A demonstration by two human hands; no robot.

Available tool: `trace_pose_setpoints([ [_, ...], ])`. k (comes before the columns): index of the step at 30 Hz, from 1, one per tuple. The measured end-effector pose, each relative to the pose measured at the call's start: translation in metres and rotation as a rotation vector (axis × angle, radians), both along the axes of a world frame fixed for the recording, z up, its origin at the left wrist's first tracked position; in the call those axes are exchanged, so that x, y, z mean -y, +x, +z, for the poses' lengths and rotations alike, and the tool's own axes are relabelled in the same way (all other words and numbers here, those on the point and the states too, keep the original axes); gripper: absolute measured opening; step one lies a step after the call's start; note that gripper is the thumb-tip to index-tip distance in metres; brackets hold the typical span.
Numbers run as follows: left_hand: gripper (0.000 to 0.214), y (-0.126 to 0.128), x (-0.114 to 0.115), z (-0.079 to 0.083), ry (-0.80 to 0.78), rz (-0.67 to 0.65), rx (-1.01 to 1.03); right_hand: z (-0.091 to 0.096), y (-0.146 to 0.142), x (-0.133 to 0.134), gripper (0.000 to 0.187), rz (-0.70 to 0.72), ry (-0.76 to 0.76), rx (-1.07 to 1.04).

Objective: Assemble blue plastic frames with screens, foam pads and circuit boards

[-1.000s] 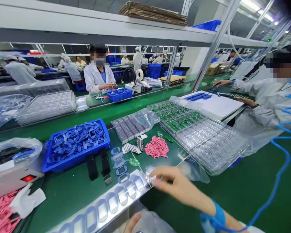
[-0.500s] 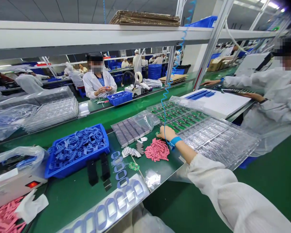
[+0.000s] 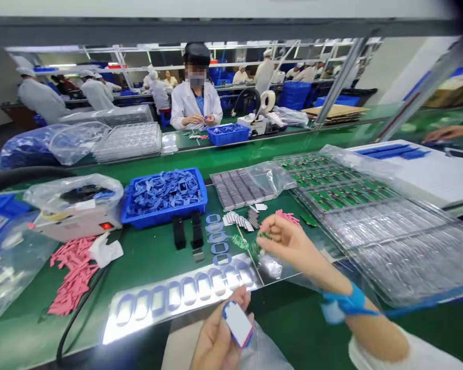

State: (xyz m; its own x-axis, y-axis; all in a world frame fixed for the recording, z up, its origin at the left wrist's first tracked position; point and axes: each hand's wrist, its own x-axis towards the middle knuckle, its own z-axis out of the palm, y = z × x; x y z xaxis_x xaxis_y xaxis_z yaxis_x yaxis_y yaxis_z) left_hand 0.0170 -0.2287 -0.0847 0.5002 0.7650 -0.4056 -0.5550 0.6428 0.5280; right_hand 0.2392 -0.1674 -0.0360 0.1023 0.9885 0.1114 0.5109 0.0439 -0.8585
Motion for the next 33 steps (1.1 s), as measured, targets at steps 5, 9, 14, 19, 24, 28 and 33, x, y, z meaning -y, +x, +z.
trace_pose_setpoints([
  [5, 0.039, 0.005, 0.0, 0.013, 0.089, 0.1, 0.008, -0.008, -0.063, 0.045, 0.023, 0.042, -0.035, -0.52],
  [9, 0.035, -0.006, 0.006, 0.023, 0.053, 0.158, 0.036, -0.015, -0.075, 0.06, 0.018, 0.082, 0.079, -0.317],
  [14, 0.032, -0.021, 0.007, 0.026, 0.003, 0.166, 0.034, -0.011, -0.069, 0.064, 0.032, 0.2, 0.486, 0.259],
  [19, 0.037, -0.03, 0.006, 0.02, 0.007, 0.129, 0.046, -0.009, -0.074, 0.064, 0.033, 0.168, 0.561, 0.526],
  [24, 0.032, -0.036, 0.006, 0.011, 0.094, 0.192, 0.008, -0.003, -0.092, 0.072, 0.026, 0.108, 0.411, 0.28],
  [28, 0.03, -0.039, 0.007, 0.01, 0.288, 0.253, -0.084, -0.001, -0.104, 0.08, 0.033, 0.16, 0.374, 0.191],
  [33, 0.029, -0.041, 0.008, 0.012, 0.365, 0.311, -0.113, -0.001, -0.107, 0.081, 0.038, 0.193, 0.37, 0.225],
])
